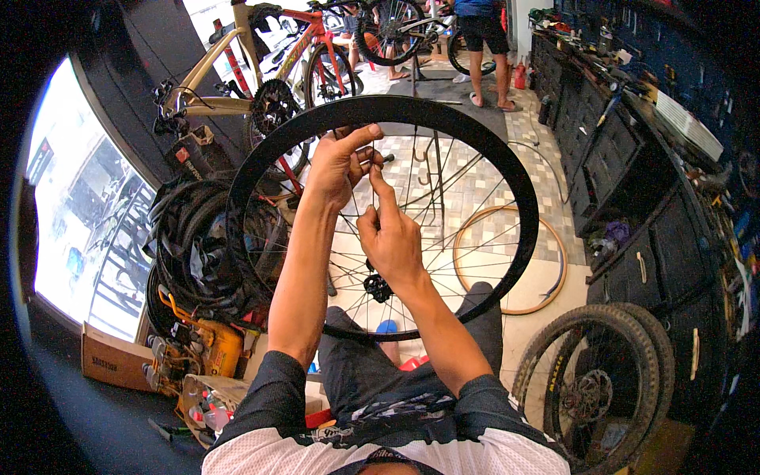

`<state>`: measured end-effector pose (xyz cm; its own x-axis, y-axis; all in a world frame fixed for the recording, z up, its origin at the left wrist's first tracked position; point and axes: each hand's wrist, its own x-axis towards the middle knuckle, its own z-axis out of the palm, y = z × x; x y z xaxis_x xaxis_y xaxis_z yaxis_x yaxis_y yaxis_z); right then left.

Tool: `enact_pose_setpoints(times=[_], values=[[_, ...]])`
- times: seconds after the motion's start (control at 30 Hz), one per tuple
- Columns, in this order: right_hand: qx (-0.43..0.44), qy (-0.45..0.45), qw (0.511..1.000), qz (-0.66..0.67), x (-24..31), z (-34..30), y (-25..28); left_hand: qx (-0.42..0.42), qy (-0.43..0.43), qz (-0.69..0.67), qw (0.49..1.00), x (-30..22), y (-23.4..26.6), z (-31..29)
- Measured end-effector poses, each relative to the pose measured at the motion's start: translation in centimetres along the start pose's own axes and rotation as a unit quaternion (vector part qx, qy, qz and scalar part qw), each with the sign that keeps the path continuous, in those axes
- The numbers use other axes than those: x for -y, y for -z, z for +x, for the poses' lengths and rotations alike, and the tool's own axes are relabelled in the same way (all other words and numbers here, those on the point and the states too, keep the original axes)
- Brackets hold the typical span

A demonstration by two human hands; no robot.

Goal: The person adjusts the spokes of a bicycle wheel using a spoke wrench to true the wheel. They rotate the wheel and tighten or loosen individual spokes while seated in a workshop.

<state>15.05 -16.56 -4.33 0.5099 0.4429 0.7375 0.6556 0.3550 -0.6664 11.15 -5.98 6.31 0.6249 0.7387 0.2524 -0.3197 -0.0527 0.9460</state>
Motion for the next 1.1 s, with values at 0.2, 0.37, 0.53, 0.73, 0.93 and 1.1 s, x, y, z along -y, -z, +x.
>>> enact_pose_setpoints(times=[0.2, 0.37, 0.53, 0.73, 0.93, 1.1], values=[[0.007, -0.002, 1.0, -0.006, -0.4, 0.0, -0.5, 0.021, 0.054, -0.075, 0.995, 0.3, 1.1, 1.2], [0.005, -0.007, 1.0, -0.014, -0.7, 0.0, -0.5, 0.013, 0.034, -0.034, 0.999, 0.4, 0.6, 1.0], [0.01, -0.017, 1.0, -0.015, -0.2, 0.2, -0.3, 0.014, 0.023, -0.011, 1.0, 1.0, 0.7, 1.6], [0.012, -0.018, 1.0, -0.01, -0.3, 0.5, -0.3, 0.048, 0.032, -0.066, 0.996, 0.6, 0.9, 1.6], [0.01, -0.019, 1.0, -0.007, -0.6, 0.5, -0.4, -0.008, 0.001, -0.023, 1.0, 1.0, 0.4, 1.5], [0.019, -0.016, 0.999, -0.029, -0.9, 0.6, -0.8, 0.039, 0.061, -0.071, 0.995, 0.3, 1.2, 1.9]])
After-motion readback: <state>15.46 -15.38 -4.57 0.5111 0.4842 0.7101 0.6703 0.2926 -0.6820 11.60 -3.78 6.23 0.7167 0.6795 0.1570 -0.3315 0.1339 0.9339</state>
